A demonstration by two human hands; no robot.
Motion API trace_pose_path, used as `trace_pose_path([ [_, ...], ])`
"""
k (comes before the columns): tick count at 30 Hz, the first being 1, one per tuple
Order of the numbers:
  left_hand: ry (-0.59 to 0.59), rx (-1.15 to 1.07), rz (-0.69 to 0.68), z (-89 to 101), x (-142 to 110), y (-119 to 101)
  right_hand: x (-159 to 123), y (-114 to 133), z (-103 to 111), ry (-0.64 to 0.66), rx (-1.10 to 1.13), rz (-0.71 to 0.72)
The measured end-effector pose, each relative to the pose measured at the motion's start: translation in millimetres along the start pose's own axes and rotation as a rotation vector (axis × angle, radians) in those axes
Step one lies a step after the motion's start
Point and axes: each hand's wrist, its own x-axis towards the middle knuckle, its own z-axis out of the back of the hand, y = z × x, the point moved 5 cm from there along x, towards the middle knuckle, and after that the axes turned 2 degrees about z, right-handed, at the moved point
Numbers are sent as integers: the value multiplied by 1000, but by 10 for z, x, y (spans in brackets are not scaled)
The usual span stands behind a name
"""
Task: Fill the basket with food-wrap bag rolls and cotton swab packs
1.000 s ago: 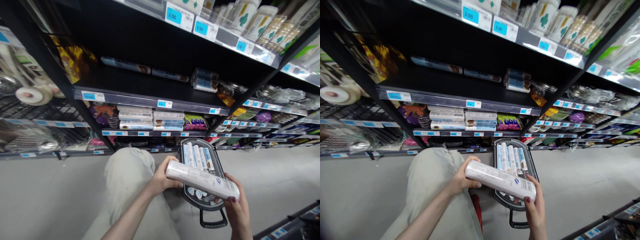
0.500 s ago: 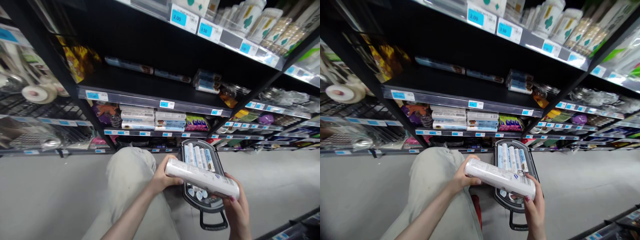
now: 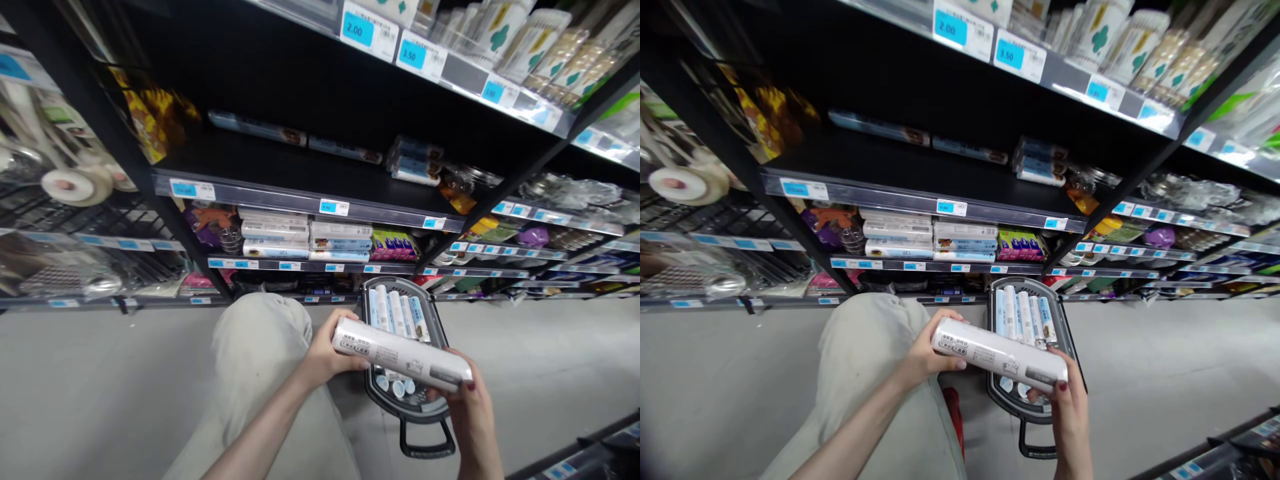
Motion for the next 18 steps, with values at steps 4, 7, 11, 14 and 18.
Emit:
trace_pose_path([
  [4,1,-66,86,-20,3,15,-17,42,-30,99,71,42],
  [7,-2,-75,96,-35,-8,2,-31,86,-28,87,78,69],
  [11,-16,-98,101,-34,-17,6,-43,85,-14,8,80,44],
  [14,-6,-119,110,-38,-19,21,-31,48,12,-31,74,28],
  [18,6,-93,89,-40,-22,13,19,-20,66,-7,53,24],
])
